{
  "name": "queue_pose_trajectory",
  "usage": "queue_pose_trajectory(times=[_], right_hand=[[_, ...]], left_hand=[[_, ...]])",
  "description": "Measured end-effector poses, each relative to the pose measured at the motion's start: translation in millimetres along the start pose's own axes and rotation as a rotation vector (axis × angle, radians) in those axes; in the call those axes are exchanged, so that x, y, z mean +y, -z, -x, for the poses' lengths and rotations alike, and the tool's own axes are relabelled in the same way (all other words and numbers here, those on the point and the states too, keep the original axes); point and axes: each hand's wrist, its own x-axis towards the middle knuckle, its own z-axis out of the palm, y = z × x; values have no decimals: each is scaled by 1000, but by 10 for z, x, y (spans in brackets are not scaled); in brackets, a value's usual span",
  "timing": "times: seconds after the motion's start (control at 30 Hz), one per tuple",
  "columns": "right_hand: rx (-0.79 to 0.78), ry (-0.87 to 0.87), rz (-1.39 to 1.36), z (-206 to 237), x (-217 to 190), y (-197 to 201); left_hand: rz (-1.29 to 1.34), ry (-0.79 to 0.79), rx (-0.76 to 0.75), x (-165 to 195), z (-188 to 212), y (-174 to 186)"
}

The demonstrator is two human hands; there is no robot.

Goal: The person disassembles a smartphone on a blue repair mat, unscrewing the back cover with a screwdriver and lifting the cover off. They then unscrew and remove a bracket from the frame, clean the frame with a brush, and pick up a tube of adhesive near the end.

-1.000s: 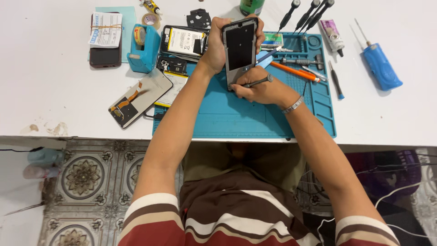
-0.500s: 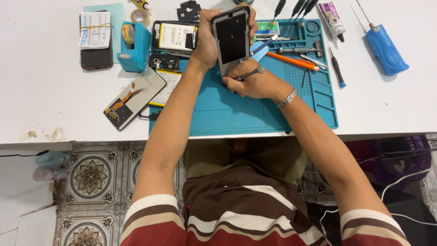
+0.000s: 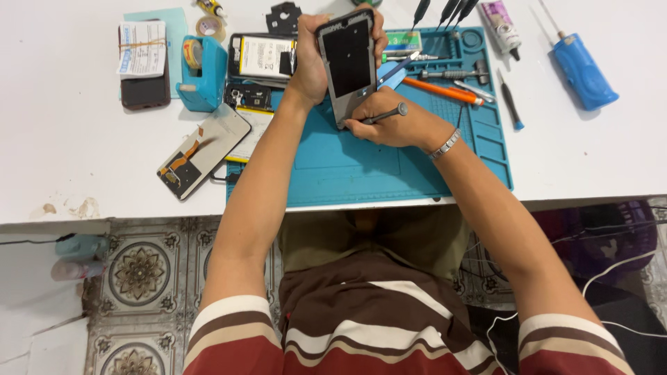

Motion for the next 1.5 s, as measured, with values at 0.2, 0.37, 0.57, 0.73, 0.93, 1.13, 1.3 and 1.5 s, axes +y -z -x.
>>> queue_pose_trajectory(times=[0.2, 0.37, 0.57, 0.73, 0.93, 1.13, 1.3, 1.5], right_hand=[[-1, -61, -100, -24, -42, -52], [10, -45, -104, -2, -17, -8], [-13, -151, -42, 18, -61, 73], [-47, -99, -76, -6, -84, 40], [-29, -132, -83, 57, -6, 162], [85, -267, -257, 120, -13, 230], [353, -27, -388, 77, 32, 148], [523, -68, -615, 62, 16, 169]], left_hand=[[-30, -27, -30, 63, -2, -17], [-10, -7, 11, 73, -12, -35], [-93, 26, -21, 135, -2, -60], [-86, 23, -28, 151, -21, -99], [-175, 15, -4, 193, -5, -118], [-77, 44, 15, 169, -24, -102], [-69, 48, 39, 165, -10, -67], [-132, 36, 31, 150, 1, -54]])
